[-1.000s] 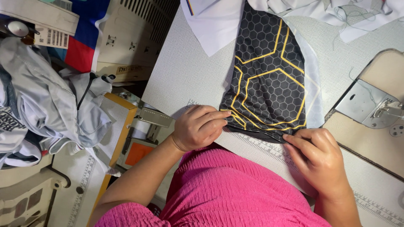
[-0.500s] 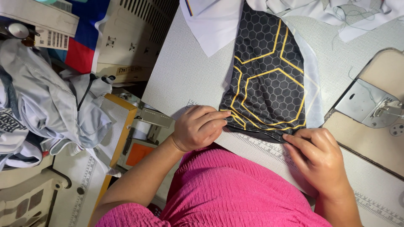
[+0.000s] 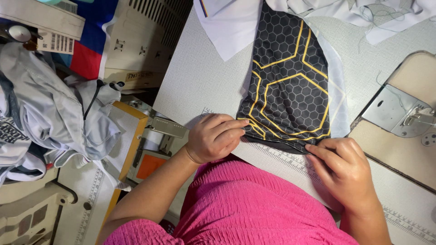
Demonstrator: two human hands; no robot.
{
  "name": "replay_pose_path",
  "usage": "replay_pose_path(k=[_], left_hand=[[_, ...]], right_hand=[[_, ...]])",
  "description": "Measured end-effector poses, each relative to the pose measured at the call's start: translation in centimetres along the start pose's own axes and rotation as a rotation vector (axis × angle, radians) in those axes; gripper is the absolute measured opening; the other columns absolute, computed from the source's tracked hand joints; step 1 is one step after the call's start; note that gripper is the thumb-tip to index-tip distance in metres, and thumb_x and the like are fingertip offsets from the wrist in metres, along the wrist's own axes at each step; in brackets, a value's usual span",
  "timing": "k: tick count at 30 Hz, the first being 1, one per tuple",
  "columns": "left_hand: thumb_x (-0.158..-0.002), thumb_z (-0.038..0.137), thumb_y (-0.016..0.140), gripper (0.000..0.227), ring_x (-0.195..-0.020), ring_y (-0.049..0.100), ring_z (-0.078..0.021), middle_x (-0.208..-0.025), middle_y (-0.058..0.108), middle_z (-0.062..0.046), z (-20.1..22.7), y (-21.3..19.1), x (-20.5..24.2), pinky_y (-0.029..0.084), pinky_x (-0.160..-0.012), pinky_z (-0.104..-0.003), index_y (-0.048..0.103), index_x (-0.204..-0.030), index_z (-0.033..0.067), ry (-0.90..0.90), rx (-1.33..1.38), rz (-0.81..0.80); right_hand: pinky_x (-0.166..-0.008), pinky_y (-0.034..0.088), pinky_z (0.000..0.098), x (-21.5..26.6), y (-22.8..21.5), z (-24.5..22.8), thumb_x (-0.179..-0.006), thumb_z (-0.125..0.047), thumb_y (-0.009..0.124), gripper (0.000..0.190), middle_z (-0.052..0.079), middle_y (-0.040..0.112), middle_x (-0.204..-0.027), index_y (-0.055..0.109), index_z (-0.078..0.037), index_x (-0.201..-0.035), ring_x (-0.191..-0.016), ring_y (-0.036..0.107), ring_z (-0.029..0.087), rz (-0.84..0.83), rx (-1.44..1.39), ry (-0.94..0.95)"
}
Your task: Aligning a zipper to a fabric panel, marking the required length with chalk, and cutting it with scissors
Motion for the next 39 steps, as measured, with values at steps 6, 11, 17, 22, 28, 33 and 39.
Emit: replay_pose_path(k=[6,11,17,22,28,33,39], left_hand=[[-0.086,0.001,0.061,0.006,-0.078,0.062,-0.0219,-0.106,0.068,-0.007,0.01,-0.01,0.06,0.05,-0.068,-0.032,0.064,-0.088,0.0053,0.001,0.0,0.003],[-0.086,0.001,0.06,0.006,-0.078,0.062,-0.0217,-0.106,0.068,-0.007,0.08,-0.05,-0.04,0.049,-0.067,-0.032,0.064,-0.088,0.0052,0.007,-0.001,0.006],[-0.087,0.002,0.06,0.006,-0.079,0.061,-0.0214,-0.107,0.068,-0.007,0.04,0.0,-0.03,0.049,-0.068,-0.032,0.064,-0.088,0.0053,0.005,0.001,-0.002],[-0.085,0.001,0.062,0.006,-0.079,0.061,-0.0211,-0.106,0.068,-0.007,0.07,-0.03,0.03,0.049,-0.067,-0.031,0.064,-0.088,0.0057,0.011,-0.006,0.005],[-0.086,0.001,0.061,0.007,-0.079,0.061,-0.0214,-0.107,0.068,-0.005,0.01,0.0,0.07,0.049,-0.068,-0.032,0.064,-0.089,0.0063,0.0,-0.014,0.003],[-0.086,0.001,0.06,0.006,-0.079,0.061,-0.0213,-0.107,0.068,-0.006,0.06,0.0,-0.01,0.049,-0.068,-0.031,0.064,-0.088,0.0059,0.006,-0.005,0.001],[-0.085,0.0,0.06,0.007,-0.078,0.062,-0.0207,-0.106,0.068,-0.006,0.03,-0.01,-0.05,0.049,-0.067,-0.031,0.064,-0.087,0.0063,-0.003,-0.007,0.006]], right_hand=[[-0.078,0.045,0.0374,0.06,0.08,0.09,-0.087,-0.011,0.065,0.016,0.009,0.06,-0.092,0.067,-0.005,-0.102,-0.081,0.055,0.026,-0.005,0.003,0.0],[-0.077,0.044,0.0372,0.03,0.03,0.04,-0.087,-0.011,0.065,0.016,0.009,0.06,-0.092,0.067,-0.005,-0.102,-0.08,0.055,0.026,-0.003,0.0,0.0],[-0.077,0.044,0.0372,0.0,0.02,0.03,-0.086,-0.011,0.066,0.017,0.009,0.06,-0.093,0.067,-0.006,-0.103,-0.08,0.056,0.025,-0.005,-0.001,0.003],[-0.077,0.044,0.0367,0.01,0.0,0.03,-0.086,-0.011,0.067,0.017,0.008,0.06,-0.092,0.067,-0.006,-0.103,-0.08,0.054,0.025,0.001,0.003,0.005],[-0.078,0.044,0.0372,0.02,0.04,0.07,-0.086,-0.012,0.067,0.017,0.009,0.06,-0.092,0.067,-0.006,-0.103,-0.08,0.055,0.025,-0.006,0.006,0.012],[-0.078,0.044,0.0368,0.04,0.0,0.08,-0.086,-0.012,0.067,0.018,0.008,0.059,-0.092,0.067,-0.006,-0.103,-0.08,0.055,0.025,-0.003,0.006,0.012],[-0.078,0.044,0.0369,-0.08,-0.09,-0.09,-0.086,-0.012,0.067,0.018,0.009,0.06,-0.093,0.067,-0.006,-0.103,-0.081,0.055,0.025,-0.001,0.0,0.011]])
Point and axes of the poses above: each hand's wrist, its own x-axis away from the middle knuckle, its own y-axis out of the palm, z = x × y, the point moved 9 cm from there along -x, towards the middle knuckle
